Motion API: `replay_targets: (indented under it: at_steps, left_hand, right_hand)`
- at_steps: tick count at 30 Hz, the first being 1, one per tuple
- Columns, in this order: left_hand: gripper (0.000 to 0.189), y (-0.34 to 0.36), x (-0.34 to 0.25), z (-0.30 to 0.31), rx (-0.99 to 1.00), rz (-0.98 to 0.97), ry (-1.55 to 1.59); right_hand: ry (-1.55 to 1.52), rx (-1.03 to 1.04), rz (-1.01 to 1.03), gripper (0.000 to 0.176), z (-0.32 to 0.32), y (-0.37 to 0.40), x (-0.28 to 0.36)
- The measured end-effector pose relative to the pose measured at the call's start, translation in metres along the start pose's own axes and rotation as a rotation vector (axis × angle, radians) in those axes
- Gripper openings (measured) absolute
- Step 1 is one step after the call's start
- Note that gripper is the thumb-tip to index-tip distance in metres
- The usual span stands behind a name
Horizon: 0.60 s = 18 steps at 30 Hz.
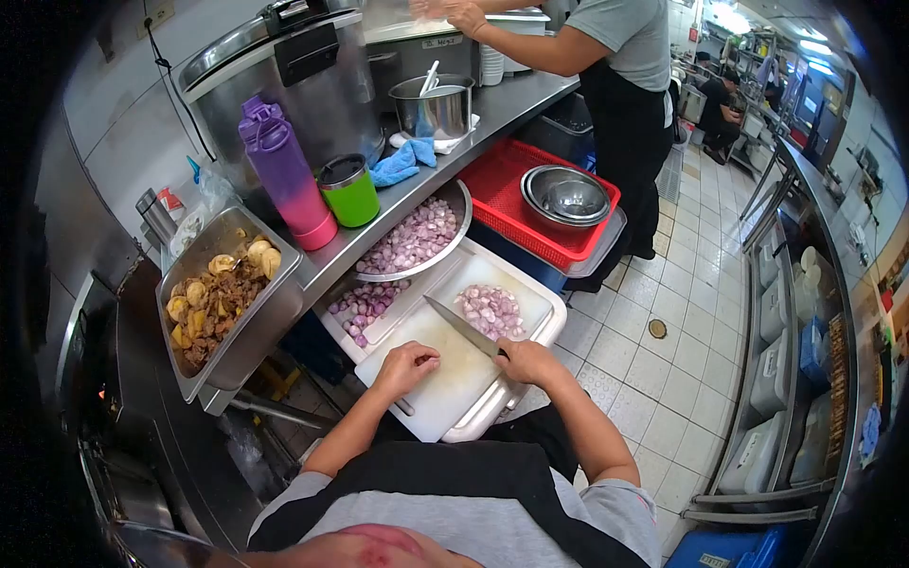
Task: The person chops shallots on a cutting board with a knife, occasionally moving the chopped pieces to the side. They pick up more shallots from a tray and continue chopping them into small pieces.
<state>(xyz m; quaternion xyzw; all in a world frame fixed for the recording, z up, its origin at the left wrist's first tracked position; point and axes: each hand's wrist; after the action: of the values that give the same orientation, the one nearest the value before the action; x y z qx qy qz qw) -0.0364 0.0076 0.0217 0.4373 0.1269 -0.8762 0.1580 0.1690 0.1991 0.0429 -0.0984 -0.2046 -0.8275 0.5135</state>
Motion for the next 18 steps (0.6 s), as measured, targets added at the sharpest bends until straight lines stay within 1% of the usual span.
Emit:
replay_targets:
  at_steps: [1,2,4,6,11,14,16,17,18]
  left_hand:
    - [0.022,0.002,0.003,0.001,-0.035,-0.009,-0.068]
    - [0.022,0.005,0.008,0.000,-0.040,-0.008,-0.069]
    - [0.023,0.008,0.014,-0.001,-0.135,-0.040,-0.015]
    - [0.023,0.012,0.013,-0.005,-0.160,-0.035,0.010]
    - [0.023,0.014,0.015,-0.009,-0.232,-0.036,0.130]
    - [0.023,0.015,0.014,-0.008,-0.240,-0.013,0.190]
    - [0.025,0.015,0.013,-0.008,-0.306,0.020,0.241]
    - [0.025,0.014,0.013,-0.009,-0.307,0.022,0.243]
    - [0.032,0.012,0.010,-0.010,-0.344,-0.155,0.067]
  right_hand:
    - [0.064,-0.040,-0.014,0.033,0.000,-0.001,0.004]
    - [0.128,-0.078,-0.028,0.034,0.000,0.000,0.008]
    - [0.158,-0.107,-0.027,0.033,0.001,0.004,0.021]
    - [0.200,-0.181,-0.006,0.032,-0.007,0.005,0.027]
    - [0.198,-0.209,-0.029,0.032,-0.025,0.007,0.038]
    - [0.193,-0.228,-0.044,0.029,-0.030,0.010,0.043]
    - [0.135,-0.238,-0.066,0.031,-0.032,0.011,0.045]
    - [0.136,-0.236,-0.066,0.031,-0.031,0.013,0.045]
    - [0.109,-0.253,-0.047,0.032,-0.029,0.016,0.046]
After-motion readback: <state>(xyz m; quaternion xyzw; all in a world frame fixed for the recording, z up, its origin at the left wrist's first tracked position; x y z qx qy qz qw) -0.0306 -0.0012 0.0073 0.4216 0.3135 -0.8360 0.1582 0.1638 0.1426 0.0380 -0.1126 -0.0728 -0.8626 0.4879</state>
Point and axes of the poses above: each hand's wrist, its own y-axis away from the middle knuckle, its own z-axis out of the back of the hand, x = y × z, and after that the axes turned 8 degrees about y, right-handed
